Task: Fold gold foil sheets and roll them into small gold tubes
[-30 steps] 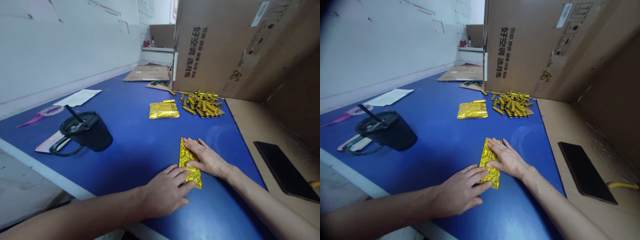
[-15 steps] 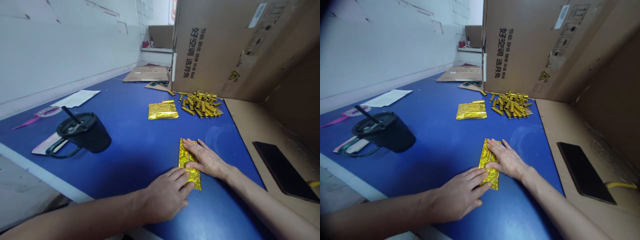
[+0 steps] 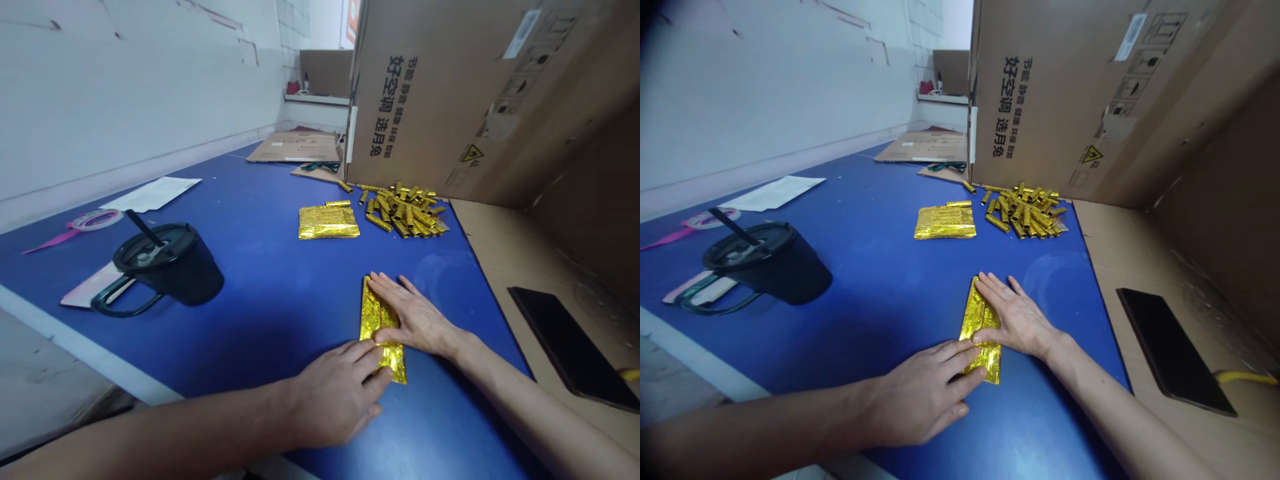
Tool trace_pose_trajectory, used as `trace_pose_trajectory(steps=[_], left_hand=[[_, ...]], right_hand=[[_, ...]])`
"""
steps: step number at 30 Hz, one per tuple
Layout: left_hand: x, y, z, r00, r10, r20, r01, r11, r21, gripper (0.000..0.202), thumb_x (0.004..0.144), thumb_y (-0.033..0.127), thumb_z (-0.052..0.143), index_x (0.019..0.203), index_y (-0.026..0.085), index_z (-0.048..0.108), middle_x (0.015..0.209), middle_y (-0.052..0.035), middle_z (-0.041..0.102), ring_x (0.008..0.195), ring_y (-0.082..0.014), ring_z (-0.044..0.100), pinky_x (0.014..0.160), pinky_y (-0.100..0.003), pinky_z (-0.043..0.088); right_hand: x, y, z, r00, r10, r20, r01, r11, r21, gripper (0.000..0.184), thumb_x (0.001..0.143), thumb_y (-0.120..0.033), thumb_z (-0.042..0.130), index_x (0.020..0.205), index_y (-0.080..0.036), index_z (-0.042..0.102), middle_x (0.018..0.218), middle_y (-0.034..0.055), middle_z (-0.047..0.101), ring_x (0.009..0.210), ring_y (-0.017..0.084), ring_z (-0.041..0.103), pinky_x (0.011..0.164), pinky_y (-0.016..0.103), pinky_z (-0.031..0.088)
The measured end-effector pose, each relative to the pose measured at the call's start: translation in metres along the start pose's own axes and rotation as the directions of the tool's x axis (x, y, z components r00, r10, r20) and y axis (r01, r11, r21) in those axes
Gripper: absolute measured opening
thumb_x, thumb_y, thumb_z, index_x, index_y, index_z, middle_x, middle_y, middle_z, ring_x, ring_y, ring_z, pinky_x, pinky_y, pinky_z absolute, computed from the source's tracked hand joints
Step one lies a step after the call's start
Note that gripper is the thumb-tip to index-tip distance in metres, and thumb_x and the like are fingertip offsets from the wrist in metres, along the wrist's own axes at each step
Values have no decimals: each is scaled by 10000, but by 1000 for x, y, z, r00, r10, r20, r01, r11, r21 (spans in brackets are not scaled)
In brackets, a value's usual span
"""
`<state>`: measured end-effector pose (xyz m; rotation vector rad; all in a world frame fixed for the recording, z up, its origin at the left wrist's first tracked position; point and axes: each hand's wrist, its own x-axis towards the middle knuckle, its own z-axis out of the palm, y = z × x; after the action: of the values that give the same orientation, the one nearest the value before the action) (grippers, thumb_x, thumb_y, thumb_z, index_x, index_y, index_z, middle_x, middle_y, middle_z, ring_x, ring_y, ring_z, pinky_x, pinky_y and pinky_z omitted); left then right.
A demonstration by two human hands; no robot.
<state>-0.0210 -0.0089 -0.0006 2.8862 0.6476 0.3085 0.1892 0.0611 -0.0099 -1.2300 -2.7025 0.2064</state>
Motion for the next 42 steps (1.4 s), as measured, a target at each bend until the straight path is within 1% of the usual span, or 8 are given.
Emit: trace_pose_trajectory(steps=[6,9,14,21,27,32,38,42], left_hand=[[-1,-1,3,1000,0,-20,-1,1000,-14,401,821,342,438,1154,119,454,1235,-135,431,1143,-245,383,963,-323,288],[-1,-2,3,999,15,-30,-16,1000,-18,396,824,345,435,1149,120,460,1234,-123,442,1151,-238,375,972,-319,276],[-1,-2,3,999,10,-46,-10,1000,-18,395,824,347,435,1146,120,463,1234,-116,447,1148,-235,376,977,-317,268],[0,0,0,1000,8,5,-8,1000,-20,412,832,340,426,1178,117,434,1253,-118,432,1163,-235,359,976,-328,266],[1,0,-3,1000,9,29,-9,1000,11,408,841,344,416,1176,112,436,1237,-126,451,1144,-243,385,954,-328,291],[0,3,-3,1000,-6,17,6,1000,-5,402,835,327,437,1170,105,441,1248,-137,439,1172,-243,360,994,-341,241],[14,-12,-16,998,-16,61,27,984,-175,572,809,512,419,1169,67,447,1200,-139,490,1119,-207,437,964,-274,299],[30,-32,-13,994,96,43,-89,987,-131,866,723,645,424,1294,12,272,1353,-196,280,1271,-269,191,1036,-364,141]], right_hand=[[0,-1,0,998,19,52,-20,1000,19,887,689,-669,437,1362,-146,189,1396,135,232,1276,258,187,1021,495,141],[1,2,-5,996,50,70,-54,997,52,757,776,-602,374,1360,-154,195,1394,113,252,1279,232,184,1025,484,145],[8,-2,-17,981,192,-16,-192,981,32,635,845,-537,269,1358,-170,201,1398,102,243,1282,220,179,1012,515,140],[38,-34,-3,996,76,55,-73,996,-58,718,807,-622,225,1356,-159,220,1418,111,174,1293,239,124,1013,516,108],[66,-6,8,986,161,39,-156,981,-114,715,817,-617,151,1355,-151,221,1422,118,156,1294,246,117,1001,536,101],[71,8,9,983,179,33,-174,978,-112,715,816,-620,140,1362,-162,200,1428,114,138,1296,256,96,995,550,91],[69,5,9,982,184,32,-179,977,-118,724,807,-634,140,1359,-171,214,1427,113,147,1296,252,102,1004,527,89],[70,6,10,982,184,33,-178,976,-125,733,803,-640,146,1351,-164,238,1423,114,162,1295,254,113,1002,526,104]])
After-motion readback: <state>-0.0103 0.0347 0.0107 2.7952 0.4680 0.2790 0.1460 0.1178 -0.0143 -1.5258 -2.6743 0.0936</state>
